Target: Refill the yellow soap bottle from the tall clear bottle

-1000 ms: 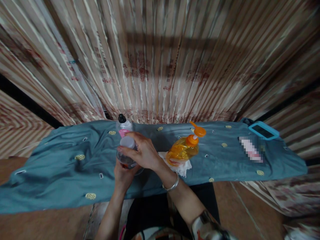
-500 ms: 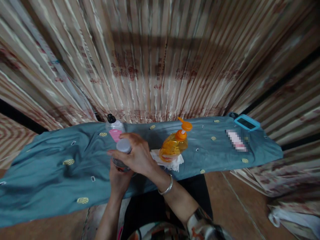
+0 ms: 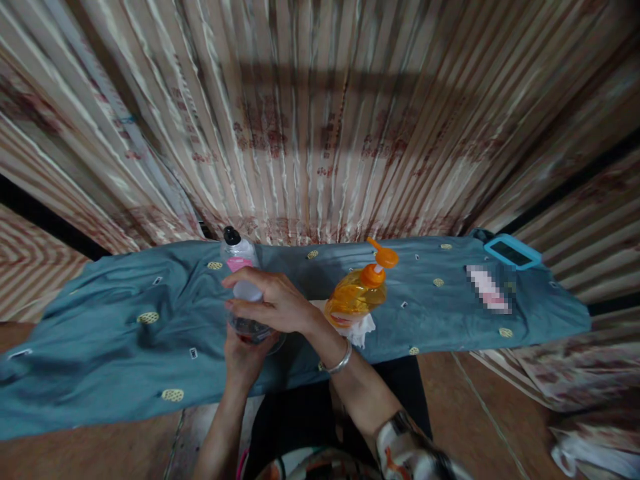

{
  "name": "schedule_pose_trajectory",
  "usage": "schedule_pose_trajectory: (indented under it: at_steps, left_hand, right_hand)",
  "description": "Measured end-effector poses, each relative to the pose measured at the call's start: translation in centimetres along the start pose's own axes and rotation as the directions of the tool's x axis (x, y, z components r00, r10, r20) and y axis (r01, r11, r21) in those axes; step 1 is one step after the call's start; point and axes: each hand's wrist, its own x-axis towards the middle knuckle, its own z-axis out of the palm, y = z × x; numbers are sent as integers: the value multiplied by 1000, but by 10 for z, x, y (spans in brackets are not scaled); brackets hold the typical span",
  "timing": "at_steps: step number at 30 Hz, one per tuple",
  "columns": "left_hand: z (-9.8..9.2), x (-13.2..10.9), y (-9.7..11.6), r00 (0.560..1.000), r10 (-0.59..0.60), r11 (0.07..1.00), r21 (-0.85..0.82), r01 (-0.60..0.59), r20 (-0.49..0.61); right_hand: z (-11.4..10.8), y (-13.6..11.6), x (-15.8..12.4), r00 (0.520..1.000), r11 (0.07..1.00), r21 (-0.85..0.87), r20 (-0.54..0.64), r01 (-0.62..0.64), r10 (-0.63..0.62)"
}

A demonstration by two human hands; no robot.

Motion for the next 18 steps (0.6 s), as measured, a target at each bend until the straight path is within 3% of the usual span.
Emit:
schedule_pose_trajectory:
  at_steps: [3,7,9,14,18]
  left_hand:
    - [1,-2,3,999,-34,999,1,34,17]
    - [2,-3,5,1000,-14,1000,3,14,24]
    - [2,-4,5,999,14,1000,1,-14,32]
    - [2,-5,10,998,49,999,1,-49,34]
    - [2,-6,15,998,48,998,32,-49,33]
  right_hand:
    - [2,-3,-6,990,999,-13,-139,-37,35]
    - [6,-8,-15,907,969,-175,-411,-172,86]
    - [4,-8,-18,907,968,-178,-412,-175,89]
    - [0,-9,-22,976,995,-95,-219,-32,10]
    - [6,-14,-21,937,983,-145,-344,-112,56]
